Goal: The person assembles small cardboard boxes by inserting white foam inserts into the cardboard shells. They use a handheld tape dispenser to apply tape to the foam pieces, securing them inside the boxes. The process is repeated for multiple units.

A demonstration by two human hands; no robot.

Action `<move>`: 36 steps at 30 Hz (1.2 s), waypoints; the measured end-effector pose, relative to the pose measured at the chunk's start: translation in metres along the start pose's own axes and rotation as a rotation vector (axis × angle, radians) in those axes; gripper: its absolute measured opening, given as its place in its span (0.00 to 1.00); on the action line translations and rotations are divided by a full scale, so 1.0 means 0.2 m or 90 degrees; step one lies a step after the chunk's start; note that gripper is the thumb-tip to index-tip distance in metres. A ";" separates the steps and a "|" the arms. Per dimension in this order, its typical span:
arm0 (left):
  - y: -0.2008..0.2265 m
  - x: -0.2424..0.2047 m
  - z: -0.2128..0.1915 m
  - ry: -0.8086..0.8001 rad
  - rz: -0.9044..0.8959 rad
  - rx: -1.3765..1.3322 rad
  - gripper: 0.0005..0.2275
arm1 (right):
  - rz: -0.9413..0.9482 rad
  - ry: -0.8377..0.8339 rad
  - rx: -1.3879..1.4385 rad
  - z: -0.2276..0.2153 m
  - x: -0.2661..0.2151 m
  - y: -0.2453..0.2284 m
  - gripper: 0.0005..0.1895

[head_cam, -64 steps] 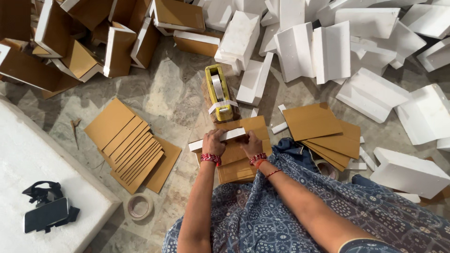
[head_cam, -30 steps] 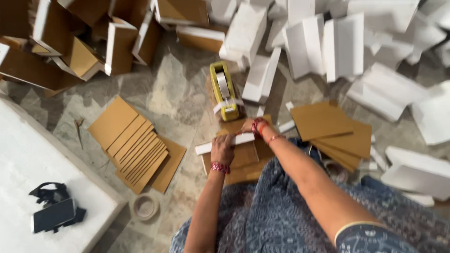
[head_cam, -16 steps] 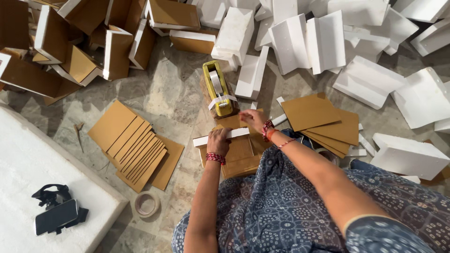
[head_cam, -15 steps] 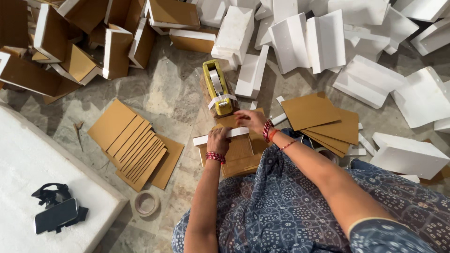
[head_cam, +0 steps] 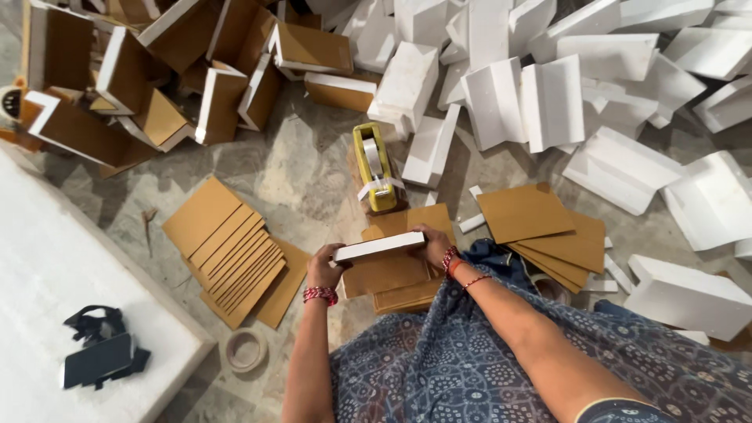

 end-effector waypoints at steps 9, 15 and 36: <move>0.13 0.13 0.41 0.043 -0.068 -0.070 0.21 | 0.295 -0.316 -0.446 -0.56 0.52 0.27 0.22; 0.20 0.24 0.60 -0.042 -0.073 -0.156 0.21 | 0.215 -0.101 -0.161 -0.04 0.88 0.19 0.25; 0.29 0.21 0.53 -0.056 -0.078 -0.172 0.18 | 0.507 -0.022 0.408 0.18 -0.20 -0.06 0.12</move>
Point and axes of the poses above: each hand's wrist, its own x-axis towards the middle knuckle, its own z-axis out of the palm, y = z × x, the point moved 4 cm from there along x, towards the middle knuckle, and after that the axes turned 7 degrees about x, right-handed, at the moved point
